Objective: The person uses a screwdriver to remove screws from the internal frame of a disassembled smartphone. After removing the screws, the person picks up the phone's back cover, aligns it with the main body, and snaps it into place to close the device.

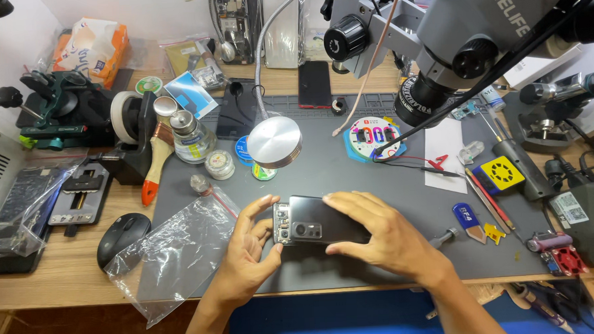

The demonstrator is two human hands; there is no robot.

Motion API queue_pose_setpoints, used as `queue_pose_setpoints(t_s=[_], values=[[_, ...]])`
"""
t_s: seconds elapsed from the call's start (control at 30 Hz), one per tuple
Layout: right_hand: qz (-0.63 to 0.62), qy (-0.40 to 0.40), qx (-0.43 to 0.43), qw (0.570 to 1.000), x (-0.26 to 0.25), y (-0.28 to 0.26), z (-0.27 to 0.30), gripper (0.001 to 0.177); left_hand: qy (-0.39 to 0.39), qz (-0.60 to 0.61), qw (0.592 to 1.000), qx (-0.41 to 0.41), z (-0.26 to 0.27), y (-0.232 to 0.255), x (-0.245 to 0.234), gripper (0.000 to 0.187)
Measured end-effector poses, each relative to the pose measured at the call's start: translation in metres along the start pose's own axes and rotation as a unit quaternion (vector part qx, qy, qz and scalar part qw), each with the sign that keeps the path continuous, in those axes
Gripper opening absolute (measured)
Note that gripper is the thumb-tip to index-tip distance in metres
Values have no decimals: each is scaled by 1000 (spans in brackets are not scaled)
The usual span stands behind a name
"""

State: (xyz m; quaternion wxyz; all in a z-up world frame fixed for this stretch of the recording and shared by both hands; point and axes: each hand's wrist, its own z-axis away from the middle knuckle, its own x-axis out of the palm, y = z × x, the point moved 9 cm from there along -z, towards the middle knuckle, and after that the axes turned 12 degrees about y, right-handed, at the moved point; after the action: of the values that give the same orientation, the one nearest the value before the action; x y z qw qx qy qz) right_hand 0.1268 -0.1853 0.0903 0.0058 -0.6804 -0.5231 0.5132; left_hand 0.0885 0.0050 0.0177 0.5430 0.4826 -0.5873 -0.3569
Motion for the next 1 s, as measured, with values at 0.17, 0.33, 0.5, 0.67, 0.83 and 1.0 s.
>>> queue_pose_setpoints(t_s=[0.17,0.33,0.5,0.67,0.83,1.0], values=[[-17,-25,13,999,30,6,-3,70,7,-8,1000,-12,0,-1,-1,74],[-23,-53,20,998,39,9,-2,69,8,-16,1000,-20,0,-1,-2,77],[3,-33,11,999,39,12,0,69,20,10,1000,-21,-3,-4,-6,64],[39,30,-61,997,34,3,0,67,65,16,996,-58,-6,-17,-15,63],[130,106,-143,975,27,-10,5,70,41,5,995,-93,-5,-9,-5,62],[108,109,-137,979,25,-11,6,68,28,32,993,-108,-7,-12,-5,64]])
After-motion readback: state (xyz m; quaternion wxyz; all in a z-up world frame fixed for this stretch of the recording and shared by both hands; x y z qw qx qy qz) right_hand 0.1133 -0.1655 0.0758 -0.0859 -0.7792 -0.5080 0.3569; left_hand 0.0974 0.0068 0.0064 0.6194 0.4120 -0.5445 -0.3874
